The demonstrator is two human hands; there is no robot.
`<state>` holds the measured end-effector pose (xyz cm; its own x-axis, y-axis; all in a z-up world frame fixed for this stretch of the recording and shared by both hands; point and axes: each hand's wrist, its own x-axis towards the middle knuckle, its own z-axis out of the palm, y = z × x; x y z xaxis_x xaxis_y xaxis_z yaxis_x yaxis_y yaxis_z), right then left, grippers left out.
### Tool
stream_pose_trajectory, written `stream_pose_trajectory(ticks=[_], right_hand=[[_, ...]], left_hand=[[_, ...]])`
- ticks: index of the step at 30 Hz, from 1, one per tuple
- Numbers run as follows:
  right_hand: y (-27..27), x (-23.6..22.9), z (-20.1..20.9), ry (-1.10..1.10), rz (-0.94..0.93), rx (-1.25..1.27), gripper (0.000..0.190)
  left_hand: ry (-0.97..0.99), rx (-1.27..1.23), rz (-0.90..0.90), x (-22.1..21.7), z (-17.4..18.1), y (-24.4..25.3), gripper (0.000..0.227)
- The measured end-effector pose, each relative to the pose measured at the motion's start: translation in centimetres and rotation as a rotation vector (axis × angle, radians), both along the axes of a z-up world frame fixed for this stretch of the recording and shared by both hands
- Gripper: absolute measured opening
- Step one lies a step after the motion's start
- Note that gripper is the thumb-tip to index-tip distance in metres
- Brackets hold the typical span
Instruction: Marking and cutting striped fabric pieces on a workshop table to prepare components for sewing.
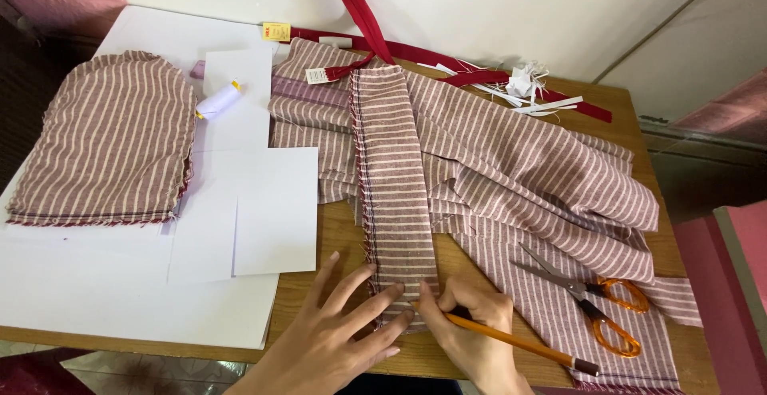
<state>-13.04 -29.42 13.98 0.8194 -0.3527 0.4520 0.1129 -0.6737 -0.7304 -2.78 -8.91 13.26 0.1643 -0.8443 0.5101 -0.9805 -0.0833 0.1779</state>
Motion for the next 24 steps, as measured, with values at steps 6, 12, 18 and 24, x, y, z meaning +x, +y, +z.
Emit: stream_pose_trajectory(ticks=[6,12,18,24], right_hand=[[-0.1,-0.1,-0.6,0.034,-0.063,0.01,0.048],[-0.4,-0.3,-1.4,0.042,-0.073,-0.001,0.045],[-0.6,0.0,-0.5,0.049,0.005,0.017,0.043],[-0.7,-0.1,-0.9,0.031,-0.01,0.019,0.046]], left_hand=[[0.05,0.017,0.0,-0.1,-0.4,0.2,0.034],[0.041,0.015,-0.009,0.0,0.0,0.2,0.034],[0.064,0.018,-0.037,0.2,0.5,0.1,0.031],[0.038,0.031,-0.024,0.2,0.3,0.1,0.032]])
